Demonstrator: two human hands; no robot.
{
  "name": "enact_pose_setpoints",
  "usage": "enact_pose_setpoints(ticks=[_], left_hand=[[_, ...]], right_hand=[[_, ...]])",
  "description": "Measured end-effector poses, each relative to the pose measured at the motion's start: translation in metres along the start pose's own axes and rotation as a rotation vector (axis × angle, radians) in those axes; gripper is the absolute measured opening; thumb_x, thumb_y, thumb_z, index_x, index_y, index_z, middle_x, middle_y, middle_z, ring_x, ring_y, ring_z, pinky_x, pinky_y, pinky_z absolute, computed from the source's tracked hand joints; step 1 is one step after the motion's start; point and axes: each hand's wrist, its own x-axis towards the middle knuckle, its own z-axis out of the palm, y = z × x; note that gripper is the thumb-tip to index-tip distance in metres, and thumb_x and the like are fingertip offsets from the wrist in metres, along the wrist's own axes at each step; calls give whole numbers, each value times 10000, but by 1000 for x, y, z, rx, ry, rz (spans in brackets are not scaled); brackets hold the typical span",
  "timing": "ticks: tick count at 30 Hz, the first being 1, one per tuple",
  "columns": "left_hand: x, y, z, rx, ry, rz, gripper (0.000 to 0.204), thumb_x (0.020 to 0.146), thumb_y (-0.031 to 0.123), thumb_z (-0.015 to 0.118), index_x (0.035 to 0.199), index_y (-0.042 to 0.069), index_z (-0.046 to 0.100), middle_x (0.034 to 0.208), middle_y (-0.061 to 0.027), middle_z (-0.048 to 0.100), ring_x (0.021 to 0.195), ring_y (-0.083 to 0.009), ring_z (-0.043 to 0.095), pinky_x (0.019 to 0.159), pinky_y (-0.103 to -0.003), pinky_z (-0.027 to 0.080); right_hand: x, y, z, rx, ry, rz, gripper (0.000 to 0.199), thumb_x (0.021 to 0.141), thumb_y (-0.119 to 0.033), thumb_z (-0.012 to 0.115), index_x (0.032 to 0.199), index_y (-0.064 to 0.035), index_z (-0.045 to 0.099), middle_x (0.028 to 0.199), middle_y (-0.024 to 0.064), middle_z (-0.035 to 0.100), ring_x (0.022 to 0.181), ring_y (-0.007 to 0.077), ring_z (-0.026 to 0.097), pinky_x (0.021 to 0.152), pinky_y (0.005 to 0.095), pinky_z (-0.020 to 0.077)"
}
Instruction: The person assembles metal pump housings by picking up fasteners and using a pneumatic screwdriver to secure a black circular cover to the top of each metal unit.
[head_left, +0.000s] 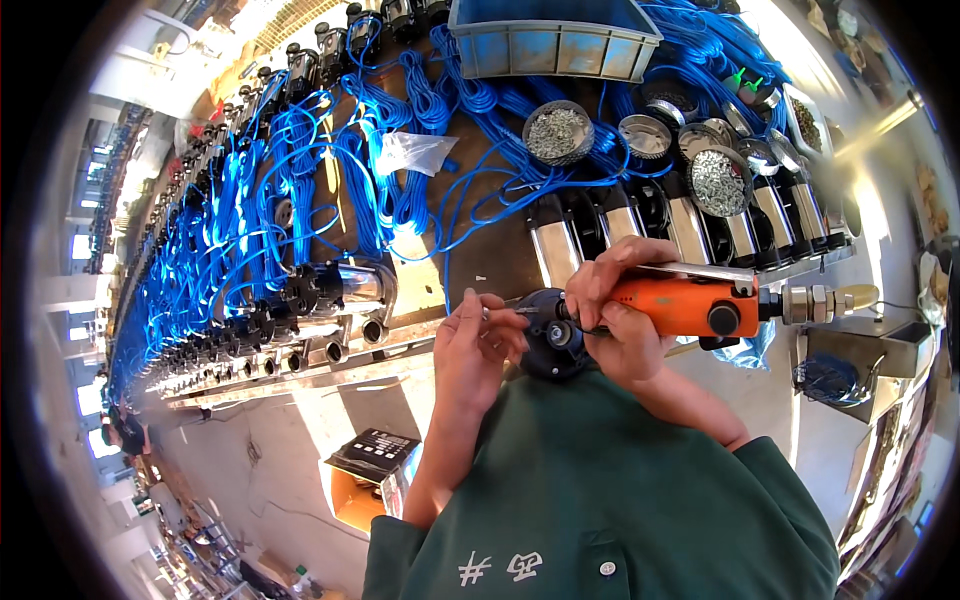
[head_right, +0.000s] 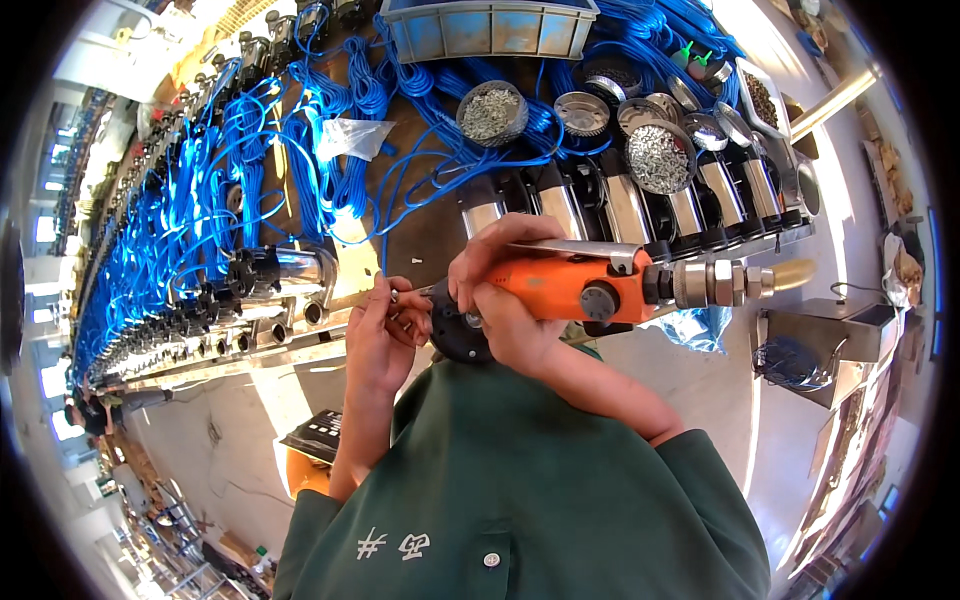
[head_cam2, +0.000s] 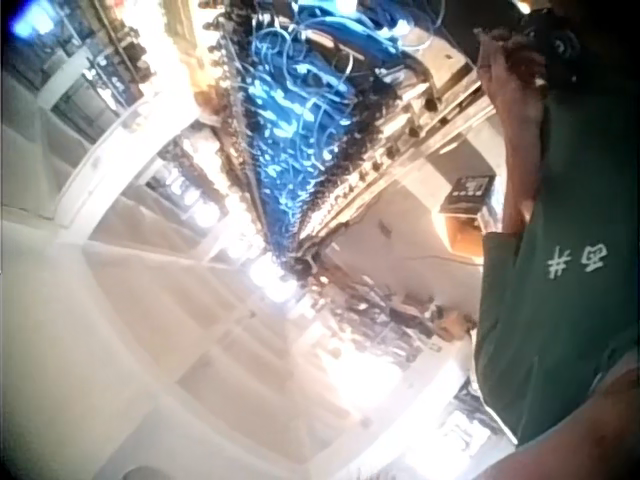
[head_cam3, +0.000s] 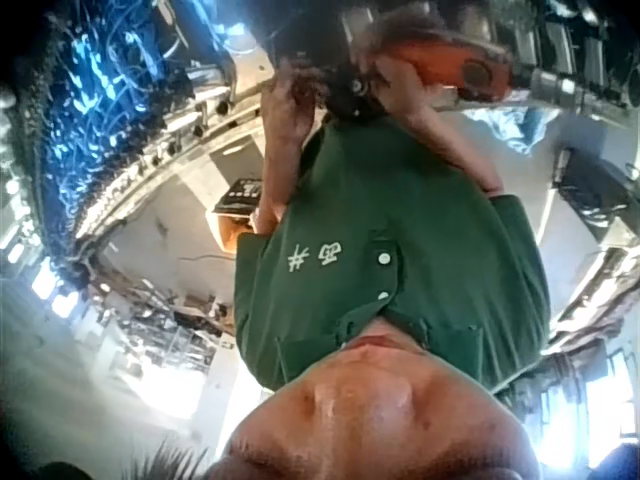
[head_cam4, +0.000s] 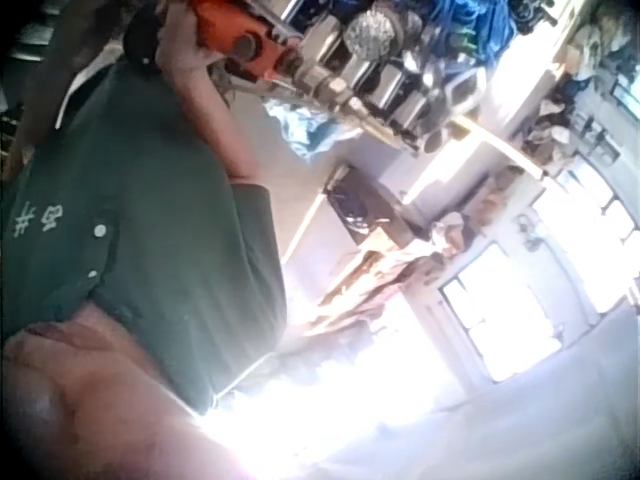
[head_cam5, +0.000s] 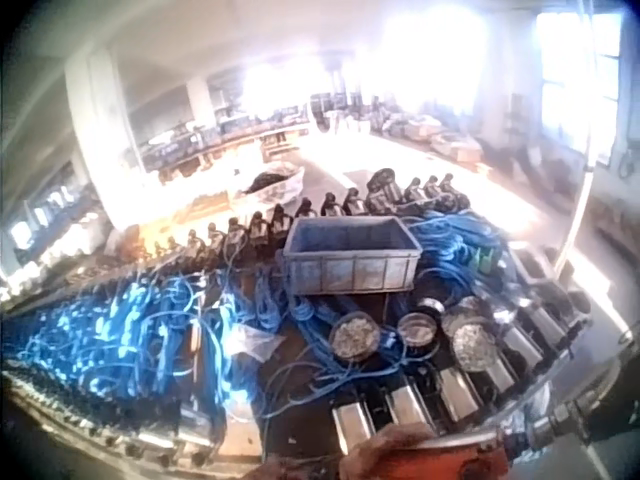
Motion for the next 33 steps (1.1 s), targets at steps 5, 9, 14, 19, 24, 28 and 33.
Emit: enact_pose_setpoints(ticks=[5,9,14,19,24,28,33], left_hand=[[0,-1,10,53,-17,-68,334,997,357,458,946,45,566,812,-213,683,505,-205,583,393,-257,390],[-2,-1,22,107,-29,-88,328,1000,349,452,952,44,561,824,-231,680,483,-198,559,381,-252,375],[-5,0,32,129,-48,-89,313,1001,324,457,954,30,551,838,-233,674,480,-192,549,383,-247,376],[-4,-3,36,149,-67,-75,287,1000,292,471,942,19,541,843,-214,664,489,-184,550,381,-241,374],[0,-8,42,213,-74,-93,276,1001,279,472,943,17,536,829,-205,655,484,-181,547,379,-241,374],[1,-13,53,268,-79,-137,280,999,283,475,941,15,534,789,-179,639,476,-182,540,377,-247,376],[6,-19,55,234,-39,-240,271,999,274,475,943,19,548,814,-189,660,481,-177,529,365,-245,354]], right_hand=[[2,-7,7,132,114,-12,394,673,189,429,1012,-13,424,774,105,536,580,169,539,588,317,485],[2,-7,2,122,76,-38,397,674,184,418,1014,-21,419,795,111,523,580,174,538,589,324,486],[2,-6,-5,89,41,-41,390,685,169,421,1018,-33,409,815,115,517,583,173,536,595,334,485],[-3,-7,-10,67,36,-64,394,702,149,435,1042,-46,393,818,112,516,585,166,533,611,342,488],[-9,-13,-20,24,39,-91,378,720,121,452,1051,-50,388,818,110,521,594,160,534,629,346,490],[-12,-20,-23,57,96,-112,336,730,107,473,1026,-38,405,815,105,529,608,154,542,626,330,496],[-17,-25,-32,29,146,-125,242,745,69,507,958,-18,433,816,100,532,617,150,549,599,292,497]])
